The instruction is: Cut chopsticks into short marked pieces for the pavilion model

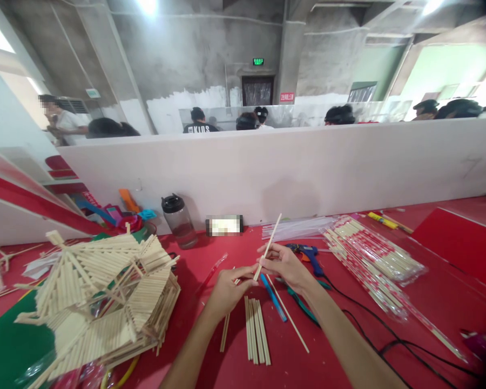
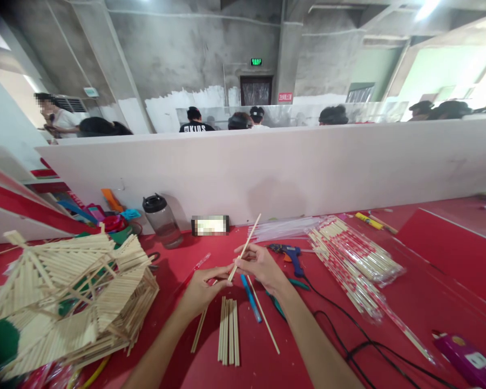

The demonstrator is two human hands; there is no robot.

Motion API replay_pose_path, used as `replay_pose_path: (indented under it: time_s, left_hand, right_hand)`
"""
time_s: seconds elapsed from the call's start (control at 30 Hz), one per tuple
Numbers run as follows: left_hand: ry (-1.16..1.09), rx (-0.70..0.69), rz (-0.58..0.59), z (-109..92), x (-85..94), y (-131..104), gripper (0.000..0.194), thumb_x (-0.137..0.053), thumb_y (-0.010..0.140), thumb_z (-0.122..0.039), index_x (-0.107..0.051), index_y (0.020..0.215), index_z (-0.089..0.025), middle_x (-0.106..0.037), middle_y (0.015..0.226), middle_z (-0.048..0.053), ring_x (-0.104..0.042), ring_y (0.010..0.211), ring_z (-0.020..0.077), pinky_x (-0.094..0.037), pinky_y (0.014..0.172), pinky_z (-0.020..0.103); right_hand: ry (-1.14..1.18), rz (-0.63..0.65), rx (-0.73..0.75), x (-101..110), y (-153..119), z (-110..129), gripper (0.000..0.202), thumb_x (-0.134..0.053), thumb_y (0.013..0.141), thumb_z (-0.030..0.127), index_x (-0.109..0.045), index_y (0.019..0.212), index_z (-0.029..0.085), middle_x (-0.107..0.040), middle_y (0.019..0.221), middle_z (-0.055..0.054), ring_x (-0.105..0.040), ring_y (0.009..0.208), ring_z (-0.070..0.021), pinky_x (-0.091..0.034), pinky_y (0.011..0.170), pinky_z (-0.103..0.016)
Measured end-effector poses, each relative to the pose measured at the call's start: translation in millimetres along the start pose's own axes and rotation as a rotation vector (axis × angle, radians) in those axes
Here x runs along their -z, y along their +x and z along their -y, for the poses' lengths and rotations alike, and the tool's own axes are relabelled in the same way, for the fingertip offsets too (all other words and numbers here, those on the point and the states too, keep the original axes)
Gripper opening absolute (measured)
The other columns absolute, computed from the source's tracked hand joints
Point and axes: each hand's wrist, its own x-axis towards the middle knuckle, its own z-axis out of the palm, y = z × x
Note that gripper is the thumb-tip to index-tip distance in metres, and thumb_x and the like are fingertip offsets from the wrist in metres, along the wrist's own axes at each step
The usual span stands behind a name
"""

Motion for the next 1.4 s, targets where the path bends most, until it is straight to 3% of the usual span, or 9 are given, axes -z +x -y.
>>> replay_pose_path:
  time_s: [0.3,0.53,0.7,0.9,1.03,1.17,1.4]
  left_hand:
    - [-0.034,0.031,0.021,-8,-3.8,0,0.036,-0.071,0.075,-0.025,-0.071,0.111,-0.021,-0.076,0.091,0.004,-0.069,0.084,0.0197,-0.052,0.085,0.034]
    - [-0.126,0.055,0.056,-13,-6.2,2,0.027,-0.068,0.078,-0.027,-0.065,0.104,-0.018,-0.074,0.095,0.005,-0.069,0.089,0.0195,-0.052,0.083,0.032]
    - [-0.220,0.145,0.009,-4,-9.5,6,0.023,-0.069,0.078,-0.035,-0.064,0.088,-0.014,-0.072,0.082,0.007,-0.067,0.074,0.0172,-0.053,0.072,0.028]
    - [-0.265,0.200,0.014,2,-10.4,7,0.024,-0.070,0.076,-0.035,-0.065,0.083,-0.013,-0.071,0.077,0.006,-0.065,0.068,0.0155,-0.052,0.067,0.026]
    - [-0.244,0.210,-0.008,1,-9.1,8,0.024,-0.071,0.074,-0.034,-0.066,0.082,-0.012,-0.070,0.074,0.005,-0.064,0.064,0.0144,-0.050,0.063,0.025]
    - [-0.251,0.234,-0.015,2,-8.6,9,0.024,-0.073,0.072,-0.035,-0.066,0.079,-0.013,-0.068,0.069,0.003,-0.062,0.061,0.0131,-0.049,0.062,0.024]
    - [-0.331,0.289,0.049,-1,-11.3,6,0.034,-0.074,0.070,-0.044,-0.066,0.080,-0.012,-0.066,0.069,0.003,-0.061,0.061,0.0126,-0.052,0.066,0.027]
  right_hand:
    - [-0.038,0.023,-0.011,8,1,-2,0.041,-0.083,0.064,0.038,-0.066,0.097,0.019,-0.065,0.080,0.000,-0.065,0.074,-0.0153,-0.056,0.076,-0.032]
    - [-0.138,0.012,0.072,6,3,-2,0.037,-0.082,0.065,0.037,-0.066,0.092,0.018,-0.065,0.075,0.000,-0.065,0.070,-0.0156,-0.054,0.071,-0.031]
    - [-0.221,0.025,0.075,-2,1,-1,0.038,-0.080,0.066,0.039,-0.066,0.093,0.017,-0.068,0.072,-0.001,-0.067,0.067,-0.0183,-0.052,0.068,-0.031]
    - [-0.278,0.033,0.115,-2,5,-9,0.032,-0.078,0.068,0.037,-0.066,0.090,0.017,-0.068,0.071,-0.001,-0.066,0.064,-0.0171,-0.050,0.064,-0.029]
    - [-0.257,0.002,0.117,0,7,-14,0.032,-0.078,0.068,0.038,-0.066,0.090,0.018,-0.069,0.077,-0.002,-0.067,0.072,-0.0184,-0.051,0.069,-0.031]
    - [-0.267,-0.030,0.147,0,7,-13,0.031,-0.077,0.068,0.036,-0.065,0.089,0.018,-0.068,0.081,-0.003,-0.065,0.077,-0.0180,-0.051,0.075,-0.031]
    - [-0.298,0.030,0.137,0,6,-9,0.028,-0.077,0.068,0.036,-0.065,0.087,0.018,-0.067,0.076,-0.002,-0.064,0.071,-0.0171,-0.050,0.068,-0.029]
